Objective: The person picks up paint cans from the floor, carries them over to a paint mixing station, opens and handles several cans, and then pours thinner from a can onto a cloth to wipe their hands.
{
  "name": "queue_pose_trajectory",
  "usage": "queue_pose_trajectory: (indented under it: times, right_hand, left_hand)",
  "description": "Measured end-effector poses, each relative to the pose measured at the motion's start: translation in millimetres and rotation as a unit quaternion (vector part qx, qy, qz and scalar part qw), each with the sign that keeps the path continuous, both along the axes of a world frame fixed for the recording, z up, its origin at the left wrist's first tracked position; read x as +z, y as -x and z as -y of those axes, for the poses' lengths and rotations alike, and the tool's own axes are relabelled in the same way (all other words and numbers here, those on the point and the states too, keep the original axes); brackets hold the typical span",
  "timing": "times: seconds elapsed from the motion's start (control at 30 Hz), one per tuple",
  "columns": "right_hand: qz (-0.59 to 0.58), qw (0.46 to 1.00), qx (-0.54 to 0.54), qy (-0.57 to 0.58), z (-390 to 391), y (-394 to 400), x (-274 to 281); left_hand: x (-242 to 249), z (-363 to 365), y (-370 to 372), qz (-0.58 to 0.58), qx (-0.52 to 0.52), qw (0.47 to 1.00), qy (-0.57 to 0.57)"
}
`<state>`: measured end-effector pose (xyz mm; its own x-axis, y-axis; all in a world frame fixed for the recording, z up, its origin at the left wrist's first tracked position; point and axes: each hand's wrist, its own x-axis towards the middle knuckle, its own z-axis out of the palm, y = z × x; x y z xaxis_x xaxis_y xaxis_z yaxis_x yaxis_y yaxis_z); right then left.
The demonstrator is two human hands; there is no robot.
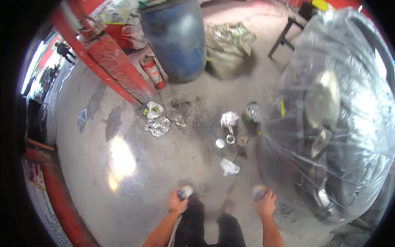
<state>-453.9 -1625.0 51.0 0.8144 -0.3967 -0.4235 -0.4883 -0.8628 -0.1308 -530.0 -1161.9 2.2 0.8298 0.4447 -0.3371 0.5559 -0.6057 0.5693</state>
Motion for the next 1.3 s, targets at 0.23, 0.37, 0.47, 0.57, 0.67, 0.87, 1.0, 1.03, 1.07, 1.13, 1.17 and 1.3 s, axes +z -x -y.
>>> queue_pose_trajectory:
  times: [0.23, 0.37, 0.47, 0.57, 0.67, 0.87, 1.0, 1.03, 1.07, 1.13, 1.17, 1.3]
  right_hand:
    - [-0.168, 0.982, -0.055, 0.062, -21, 171, 175]
    - [-0.168, 0.979, -0.077, 0.089, -49, 261, 209]
    - [-0.157, 0.976, -0.109, 0.106, -87, 299, 240]
    - [-0.129, 0.979, -0.123, 0.099, -131, 314, 253]
    - [-0.103, 0.985, -0.112, 0.087, -170, 300, 259]
    - [-0.016, 0.997, 0.001, 0.074, -247, 216, 232]
    - [0.005, 0.998, 0.059, 0.015, -315, 116, 215]
    - [0.0, 0.998, 0.063, 0.01, -333, 89, 210]
    - [-0.003, 0.998, 0.07, 0.004, -350, 58, 203]
    - [-0.006, 0.995, 0.103, -0.016, -375, -1, 181]
    - [0.004, 0.992, 0.119, -0.031, -380, -31, 159]
    - [0.003, 0.983, 0.176, -0.041, -418, -148, 80]
  left_hand:
    - [130, -173, 275, -0.232, 0.279, 0.916, -0.171]
    - [164, -235, 388, -0.308, 0.376, 0.851, -0.199]
    - [179, -271, 450, -0.353, 0.419, 0.822, -0.155]
    - [165, -302, 494, -0.389, 0.404, 0.814, -0.149]
    - [165, -325, 483, -0.382, 0.366, 0.842, -0.105]
    - [134, -353, 377, -0.248, 0.248, 0.934, -0.061]
    - [120, -359, 257, -0.176, 0.106, 0.977, -0.057]
    - [126, -356, 221, -0.161, 0.074, 0.982, -0.058]
    - [132, -353, 185, -0.138, 0.056, 0.987, -0.059]
    - [146, -343, 123, -0.094, 0.02, 0.993, -0.061]
    - [146, -338, 98, -0.073, 0.007, 0.995, -0.064]
    - [138, -317, -12, 0.003, -0.049, 0.997, -0.064]
